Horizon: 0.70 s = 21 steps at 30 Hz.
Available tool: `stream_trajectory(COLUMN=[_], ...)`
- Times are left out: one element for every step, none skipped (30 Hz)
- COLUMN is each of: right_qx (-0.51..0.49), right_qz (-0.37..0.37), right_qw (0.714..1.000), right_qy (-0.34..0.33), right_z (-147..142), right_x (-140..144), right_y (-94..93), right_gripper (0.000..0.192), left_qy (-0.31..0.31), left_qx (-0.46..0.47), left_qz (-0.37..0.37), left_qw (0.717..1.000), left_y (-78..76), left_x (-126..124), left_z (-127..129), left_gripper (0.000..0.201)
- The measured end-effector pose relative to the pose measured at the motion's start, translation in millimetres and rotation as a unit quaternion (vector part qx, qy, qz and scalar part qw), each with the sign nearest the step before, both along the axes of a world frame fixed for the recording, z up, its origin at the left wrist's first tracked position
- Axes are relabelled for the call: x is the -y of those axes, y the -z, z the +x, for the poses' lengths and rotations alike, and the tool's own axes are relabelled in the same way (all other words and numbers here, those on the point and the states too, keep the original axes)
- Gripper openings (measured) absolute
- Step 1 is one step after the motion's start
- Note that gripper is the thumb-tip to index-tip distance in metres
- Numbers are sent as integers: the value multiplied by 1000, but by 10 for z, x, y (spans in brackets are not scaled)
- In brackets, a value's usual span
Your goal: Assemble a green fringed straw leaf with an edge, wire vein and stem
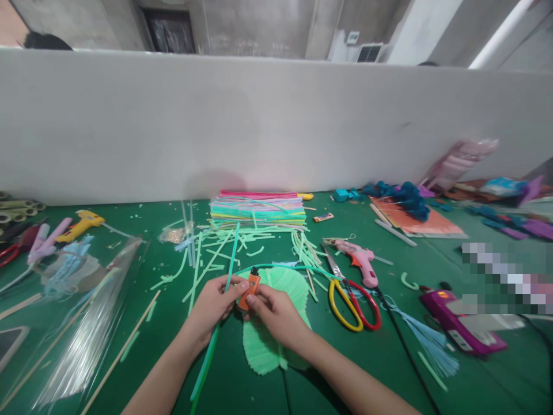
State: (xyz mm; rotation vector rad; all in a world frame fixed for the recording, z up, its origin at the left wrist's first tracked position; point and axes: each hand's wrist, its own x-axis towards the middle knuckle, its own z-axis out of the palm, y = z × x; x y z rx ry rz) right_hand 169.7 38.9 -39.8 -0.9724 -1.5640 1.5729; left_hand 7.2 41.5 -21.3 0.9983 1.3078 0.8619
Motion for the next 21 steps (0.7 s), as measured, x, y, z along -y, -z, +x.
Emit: stream_trajectory(right_qx=[2, 3, 3, 1, -2, -7, -13, -17, -20, -21, -19, -15, -9, -3, 1, 4, 7, 13, 23, 33, 39], right_qz=[-3, -6, -8, -12, -16, -20, -23, -25, -25, -25, -24, -22, -20, -18, -16, -14, -12, -6, 1, 8, 14], right_qw=[1000, 1000, 1000, 1000, 1000, 1000, 999, 999, 999, 999, 999, 1000, 1000, 1000, 1000, 1000, 1000, 1000, 1000, 999, 999], right_qy=[3, 7, 10, 13, 14, 16, 18, 19, 20, 20, 18, 16, 14, 12, 11, 10, 10, 11, 13, 15, 18], right_z=[-2, -4, -6, -8, -9, -9, -9, -8, -7, -7, -7, -7, -8, -9, -10, -11, -12, -12, -11, -8, -3], right_x=[2, 4, 7, 8, 9, 9, 9, 8, 7, 6, 5, 4, 4, 4, 4, 4, 6, 8, 10, 13, 15], right_y=[11, 15, 14, 7, -3, -15, -26, -35, -40, -40, -34, -24, -11, 3, 16, 27, 33, 33, 27, 16, 0], right_gripper=[30, 30, 30, 30, 31, 31, 32, 33, 33, 33, 33, 32, 32, 32, 32, 31, 31, 30, 30, 29, 28], left_qy=[1, 4, 8, 9, 8, 5, 0, -3, -4, 1, 9, 19, 28, 33, 34, 31, 28, 24, 21, 19, 17], left_qx=[1, 3, 5, 3, -5, -16, -27, -33, -32, -21, -5, 11, 25, 38, 48, 57, 66, 68, 63, 53, 40], left_qz=[2, 6, 14, 25, 38, 49, 57, 60, 58, 53, 46, 37, 27, 16, 4, -6, -13, -16, -17, -15, -12], left_qw=[1000, 1000, 1000, 1000, 999, 999, 998, 998, 998, 998, 999, 999, 999, 999, 998, 998, 997, 997, 998, 998, 999], left_y=[-8, -15, -21, -25, -27, -25, -22, -19, -17, -16, -19, -24, -31, -39, -46, -52, -55, -56, -53, -47, -39], left_x=[0, 1, 1, 1, 1, 0, -1, -2, -2, -2, 0, 2, 5, 7, 9, 11, 12, 13, 13, 11, 7], left_z=[5, 9, 10, 9, 4, -4, -14, -24, -32, -37, -37, -33, -25, -15, -5, 2, 5, 3, -4, -17, -32], left_gripper=[41, 42, 42, 42, 42, 41, 39, 37, 36, 35, 35, 35, 35, 36, 37, 38, 38, 38, 38, 37, 37])
